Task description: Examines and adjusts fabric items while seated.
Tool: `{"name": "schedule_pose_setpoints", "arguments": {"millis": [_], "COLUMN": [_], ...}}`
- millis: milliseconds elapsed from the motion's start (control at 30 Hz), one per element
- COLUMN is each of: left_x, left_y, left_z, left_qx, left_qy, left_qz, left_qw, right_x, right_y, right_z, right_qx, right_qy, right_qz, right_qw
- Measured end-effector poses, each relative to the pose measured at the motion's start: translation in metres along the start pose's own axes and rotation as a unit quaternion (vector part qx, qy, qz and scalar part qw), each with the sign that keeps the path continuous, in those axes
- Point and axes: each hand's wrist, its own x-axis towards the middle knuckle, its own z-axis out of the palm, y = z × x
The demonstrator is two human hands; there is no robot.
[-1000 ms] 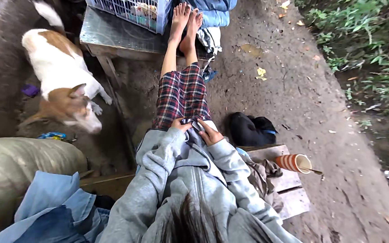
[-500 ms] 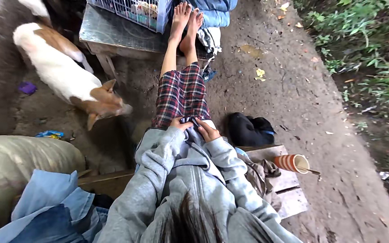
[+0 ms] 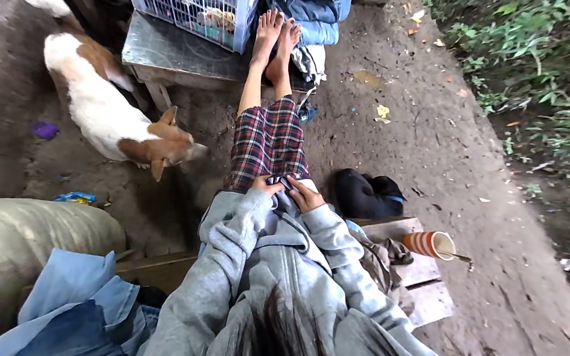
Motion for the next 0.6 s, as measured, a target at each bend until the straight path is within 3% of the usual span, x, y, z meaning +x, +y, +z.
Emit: {"name": "schedule_pose_setpoints", "arguments": {"millis": [233,433,600], "left_x": [0.003,0.002,0.002], "left_y": [-0.005,-0.004,-0.006], "left_z": [-0.001,-0.001,-0.002], "left_qx": [0.005,-0.008,0.003], "left_qy": [-0.002,-0.003,-0.01], "left_qz": [0.015,0.005,0.015], "left_qw": [1.0,1.0,1.0], "right_x": [0.008,-0.005,-0.004], "right_y": [0.011,0.002,-0.009], "right_z": [-0.002,-0.001,-0.002], "right_qx": [0.199,0.018,-0.013], "right_qy": [-0.024,-0.017,-0.022], "right_qz": [0.037,0.014,0.042], "right_qw": [0.979,1.0,0.999]}}
